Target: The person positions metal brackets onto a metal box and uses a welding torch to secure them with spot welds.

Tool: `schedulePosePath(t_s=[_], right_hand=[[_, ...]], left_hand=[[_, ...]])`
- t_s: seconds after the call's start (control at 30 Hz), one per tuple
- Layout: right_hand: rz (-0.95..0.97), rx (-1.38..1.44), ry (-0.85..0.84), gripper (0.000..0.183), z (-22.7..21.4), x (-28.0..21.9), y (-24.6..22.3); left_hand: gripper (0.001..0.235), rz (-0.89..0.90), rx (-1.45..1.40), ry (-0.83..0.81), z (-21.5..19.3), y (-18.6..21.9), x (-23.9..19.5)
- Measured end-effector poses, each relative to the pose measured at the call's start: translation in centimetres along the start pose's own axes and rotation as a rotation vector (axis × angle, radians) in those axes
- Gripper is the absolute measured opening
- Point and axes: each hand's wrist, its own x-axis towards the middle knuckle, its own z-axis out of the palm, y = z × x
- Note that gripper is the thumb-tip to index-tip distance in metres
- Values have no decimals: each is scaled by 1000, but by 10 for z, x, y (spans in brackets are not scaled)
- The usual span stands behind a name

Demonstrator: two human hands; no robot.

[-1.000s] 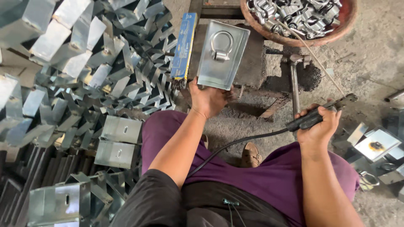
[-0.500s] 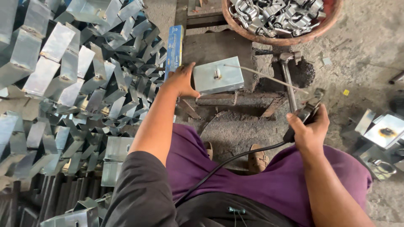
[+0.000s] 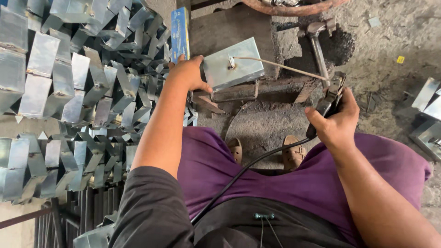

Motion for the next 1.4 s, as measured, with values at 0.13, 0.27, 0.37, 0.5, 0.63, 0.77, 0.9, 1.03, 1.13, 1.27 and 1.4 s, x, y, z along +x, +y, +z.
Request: schedulePosePath(t_s=[0.13, 0.27, 0.37, 0.5, 0.63, 0.77, 0.9, 1.03, 1.13, 1.27, 1.4], right_hand=[[33, 9, -9, 43, 0, 0, 3], [32, 31, -17, 45, 0, -1, 4], [8, 38, -23, 41, -1, -2, 2], [206, 114, 26, 36, 1, 1, -6], [555, 565, 97, 33, 0, 16, -8], [183, 250, 106, 37, -1, 2, -6], [2, 13, 11, 39, 5, -18, 0], [-19, -46, 17, 42, 11, -23, 2], [-7, -58, 13, 42, 11, -23, -1], [12, -49, 16, 45, 11, -23, -4], [325, 298, 45, 29, 9, -4, -5]], left_hand=[[125, 6, 3, 19, 0, -1, -1], [127, -11, 9, 34, 4, -4, 0], [128, -14, -4, 47, 9, -7, 3], [121, -18, -29, 69, 18, -12, 11], [119, -19, -13, 79, 17, -10, 11], [118, -32, 46, 70, 8, 0, 2], [120, -65, 67, 25, 5, 2, 3], [125, -54, 39, 37, 9, 0, 9], [125, -58, 23, 36, 10, -3, 9], [129, -73, 15, 35, 11, -2, 8], [129, -68, 20, 39, 13, -3, 8]])
